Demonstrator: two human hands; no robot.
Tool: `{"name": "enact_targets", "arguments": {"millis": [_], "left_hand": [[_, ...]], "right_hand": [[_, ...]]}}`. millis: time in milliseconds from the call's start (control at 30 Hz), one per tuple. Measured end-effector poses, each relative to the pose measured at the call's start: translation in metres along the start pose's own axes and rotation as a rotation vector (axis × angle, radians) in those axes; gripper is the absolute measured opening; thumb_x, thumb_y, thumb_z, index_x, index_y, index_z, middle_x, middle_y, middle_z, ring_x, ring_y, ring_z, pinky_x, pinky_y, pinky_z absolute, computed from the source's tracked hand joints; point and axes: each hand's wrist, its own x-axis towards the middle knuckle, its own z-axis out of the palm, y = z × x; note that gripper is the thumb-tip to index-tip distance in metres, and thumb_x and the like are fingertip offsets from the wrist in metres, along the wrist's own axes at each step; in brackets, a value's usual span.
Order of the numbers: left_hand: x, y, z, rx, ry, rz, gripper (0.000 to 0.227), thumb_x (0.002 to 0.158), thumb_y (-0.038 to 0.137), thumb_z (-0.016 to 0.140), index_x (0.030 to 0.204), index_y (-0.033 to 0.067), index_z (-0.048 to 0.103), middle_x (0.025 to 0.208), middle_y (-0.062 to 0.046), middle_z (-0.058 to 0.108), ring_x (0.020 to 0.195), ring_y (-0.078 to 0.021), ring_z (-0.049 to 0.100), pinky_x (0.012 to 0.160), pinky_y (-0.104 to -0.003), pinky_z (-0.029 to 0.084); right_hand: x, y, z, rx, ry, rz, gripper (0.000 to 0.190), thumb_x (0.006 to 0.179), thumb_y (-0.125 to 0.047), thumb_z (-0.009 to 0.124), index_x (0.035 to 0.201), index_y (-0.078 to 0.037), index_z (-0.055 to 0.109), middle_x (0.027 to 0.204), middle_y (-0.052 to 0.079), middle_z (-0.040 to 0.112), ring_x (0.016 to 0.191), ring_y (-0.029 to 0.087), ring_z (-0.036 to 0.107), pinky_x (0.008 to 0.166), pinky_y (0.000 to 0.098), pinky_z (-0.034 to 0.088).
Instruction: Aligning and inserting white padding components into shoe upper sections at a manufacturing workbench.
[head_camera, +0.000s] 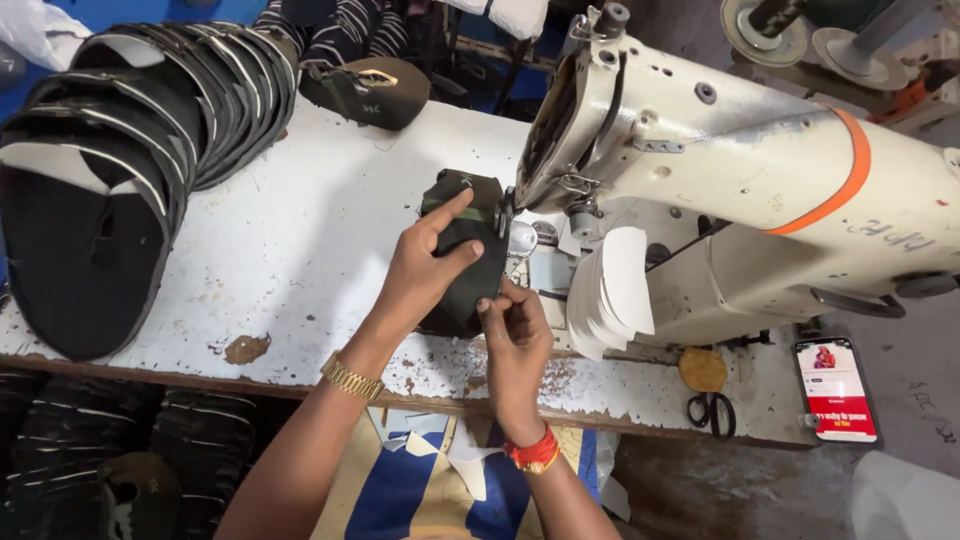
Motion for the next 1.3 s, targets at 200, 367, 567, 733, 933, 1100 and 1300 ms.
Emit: {"name": "enact_targets", "arguments": {"millis": [200,367,567,733,933,1100,1300], "left_hand": [[0.04,-0.018,0.004,-0.117,0.084,-0.013,0.075,0.089,0.008,0.07,0.155,-0.0042,0.034,0.16,-0.017,0.045,0.144,-0.0211,0.047,0.116,-0.031,0.037],[0.069,-0.018,0.003,0.084,0.127,0.043,0.084,0.089,0.003,0.071,0.159,-0.0022,0.026,0.16,-0.017,0.043,0.146,-0.0202,0.044,0.116,-0.03,0.036],[0.111,-0.011,-0.005,0.083,-0.286,0.204,0.088,0.092,0.006,0.072,0.165,0.0245,0.028,0.158,-0.01,0.053,0.138,-0.018,0.053,0.114,-0.03,0.042],[0.095,-0.002,0.006,0.322,-0.085,0.189,0.091,0.09,0.013,0.077,0.163,0.0232,0.023,0.147,-0.012,0.06,0.123,-0.0222,0.059,0.103,-0.034,0.05],[-0.003,0.005,-0.031,0.396,0.624,0.374,0.034,0.105,0.007,0.062,0.137,0.0092,0.05,0.148,-0.016,0.052,0.105,-0.0183,0.065,0.092,-0.033,0.053],[-0.04,-0.012,-0.144,0.45,1.004,0.462,0.052,0.117,0.008,0.059,0.161,0.0052,0.031,0.137,-0.009,0.057,0.109,-0.0134,0.054,0.098,-0.03,0.046],[0.004,-0.092,-0.361,-0.299,1.454,0.418,0.034,0.103,0.02,0.075,0.106,0.0073,0.044,0.091,-0.002,0.039,0.079,-0.0166,0.041,0.064,-0.033,0.038]], "right_hand": [[0.039,0.013,-0.006,0.008,-0.014,-0.088,0.021,0.098,-0.001,0.069,0.117,0.007,0.065,0.084,-0.004,0.062,0.079,0.003,0.051,0.073,0.019,0.044],[0.039,-0.003,-0.026,-0.104,-0.052,-0.048,0.018,0.098,-0.006,0.07,0.113,0.003,0.066,0.085,-0.002,0.065,0.079,0.004,0.055,0.071,0.0213,0.047],[0.05,-0.061,-0.101,-0.998,0.304,-0.489,0.025,0.094,-0.011,0.074,0.114,0.002,0.069,0.11,0.018,0.071,0.099,0.033,0.069,0.086,0.0417,0.053],[0.067,-0.052,-0.111,-1.296,0.272,-0.274,0.04,0.086,-0.023,0.079,0.113,0.004,0.068,0.111,0.023,0.066,0.103,0.042,0.061,0.086,0.0504,0.049],[0.063,-0.021,-0.116,-1.289,0.285,-0.381,0.033,0.089,-0.018,0.079,0.112,0.003,0.066,0.114,0.023,0.064,0.105,0.044,0.058,0.088,0.0522,0.046],[0.056,-0.013,-0.11,-1.145,0.302,-0.564,0.052,0.09,-0.008,0.079,0.135,0.002,0.055,0.125,0.025,0.055,0.119,0.045,0.047,0.099,0.0547,0.038],[0.036,-0.018,-0.119,-1.087,0.282,-0.361,0.02,0.1,0.008,0.069,0.118,0.007,0.06,0.094,0.025,0.05,0.093,0.042,0.05,0.081,0.0483,0.037]]}}
